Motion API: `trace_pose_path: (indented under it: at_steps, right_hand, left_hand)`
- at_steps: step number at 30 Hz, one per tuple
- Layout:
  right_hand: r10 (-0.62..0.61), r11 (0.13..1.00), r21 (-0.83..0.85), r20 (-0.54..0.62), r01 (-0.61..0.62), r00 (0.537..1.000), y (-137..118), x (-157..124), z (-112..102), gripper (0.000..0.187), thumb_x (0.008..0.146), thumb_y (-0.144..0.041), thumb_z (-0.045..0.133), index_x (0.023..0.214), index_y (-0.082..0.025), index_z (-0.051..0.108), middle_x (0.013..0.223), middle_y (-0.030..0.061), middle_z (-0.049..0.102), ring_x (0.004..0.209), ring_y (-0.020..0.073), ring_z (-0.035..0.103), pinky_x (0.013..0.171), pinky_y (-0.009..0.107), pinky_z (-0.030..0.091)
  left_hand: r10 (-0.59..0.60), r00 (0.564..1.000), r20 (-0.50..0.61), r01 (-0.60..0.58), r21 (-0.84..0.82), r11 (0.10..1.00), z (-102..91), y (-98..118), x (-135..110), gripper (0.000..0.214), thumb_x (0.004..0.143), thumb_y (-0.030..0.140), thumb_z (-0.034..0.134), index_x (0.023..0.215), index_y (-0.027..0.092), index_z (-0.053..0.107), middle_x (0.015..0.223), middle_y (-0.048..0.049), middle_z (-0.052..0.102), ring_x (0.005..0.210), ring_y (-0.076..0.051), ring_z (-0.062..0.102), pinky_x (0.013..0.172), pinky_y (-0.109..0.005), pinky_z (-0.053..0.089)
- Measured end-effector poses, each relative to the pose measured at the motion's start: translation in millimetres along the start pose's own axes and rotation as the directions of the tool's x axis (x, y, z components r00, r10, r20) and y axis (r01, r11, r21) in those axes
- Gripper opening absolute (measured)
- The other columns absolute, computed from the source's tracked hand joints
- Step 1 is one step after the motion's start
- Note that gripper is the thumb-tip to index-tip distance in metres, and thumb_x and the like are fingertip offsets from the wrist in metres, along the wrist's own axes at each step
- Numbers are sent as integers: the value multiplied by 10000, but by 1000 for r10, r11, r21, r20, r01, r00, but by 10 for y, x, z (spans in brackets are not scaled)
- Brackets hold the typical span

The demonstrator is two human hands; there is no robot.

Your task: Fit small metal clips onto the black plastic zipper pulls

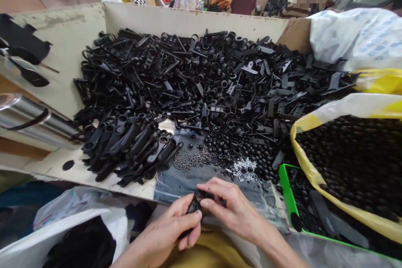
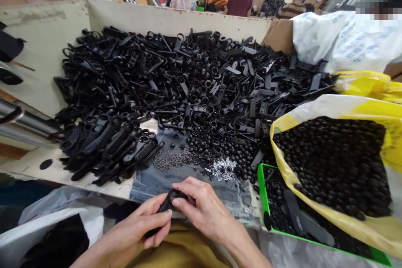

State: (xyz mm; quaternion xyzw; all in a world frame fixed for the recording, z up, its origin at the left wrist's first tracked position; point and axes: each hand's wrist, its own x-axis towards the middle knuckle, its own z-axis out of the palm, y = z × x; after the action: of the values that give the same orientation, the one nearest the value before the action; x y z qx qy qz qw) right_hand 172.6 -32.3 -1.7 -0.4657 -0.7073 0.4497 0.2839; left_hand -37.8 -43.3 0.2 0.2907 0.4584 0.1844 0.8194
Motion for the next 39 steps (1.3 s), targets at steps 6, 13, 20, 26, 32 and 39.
trace_pose_path:
  at_steps: [6,13,20,26,32,39]
  right_hand:
    - [94,991,-58,-343,-121,935,116,-176,-195,238,1017,-349,613,1131,-231,785,790,0,653,643,159,572,609,257,462]
    - [9,969,-217,-454,-120,891,244,-82,-326,176,1000,-220,564,946,-223,732,817,13,672,692,181,627,660,265,487]
    - [-61,956,-283,-444,-75,894,302,-15,-276,172,1008,-155,555,929,-220,693,845,23,685,750,193,665,680,269,493]
    - [-120,929,-366,-423,-48,898,321,51,-216,183,1031,-125,541,966,-229,677,898,25,696,801,188,698,724,256,514]
    - [-166,766,-636,-342,-98,925,390,204,-95,175,1035,-148,567,929,-224,683,882,27,701,661,167,705,575,229,452]
    - [-264,942,-297,-371,155,891,136,243,-116,143,1053,-202,561,979,-225,682,862,3,727,702,141,691,668,206,507]
  left_hand:
    - [134,985,-107,-118,146,982,-24,78,103,487,857,570,723,1124,168,662,631,45,545,533,-100,374,517,-234,269]
    - [577,802,-154,-103,916,388,259,441,622,185,957,263,555,794,216,628,755,-22,727,738,-210,673,661,-282,398]
    - [593,804,-47,-41,990,135,344,538,895,132,910,120,601,867,222,673,824,-108,795,832,-324,761,656,-320,354]
    - [633,771,-75,-54,982,182,165,550,779,169,995,266,520,885,224,642,818,-87,784,798,-275,746,676,-310,393]
    - [635,722,-275,-300,702,646,12,446,583,319,875,509,645,876,193,696,708,-19,688,609,-177,598,586,-260,408]
    - [380,855,-353,-351,143,925,112,391,466,481,742,600,805,864,162,650,520,125,362,454,-49,228,445,-186,164]
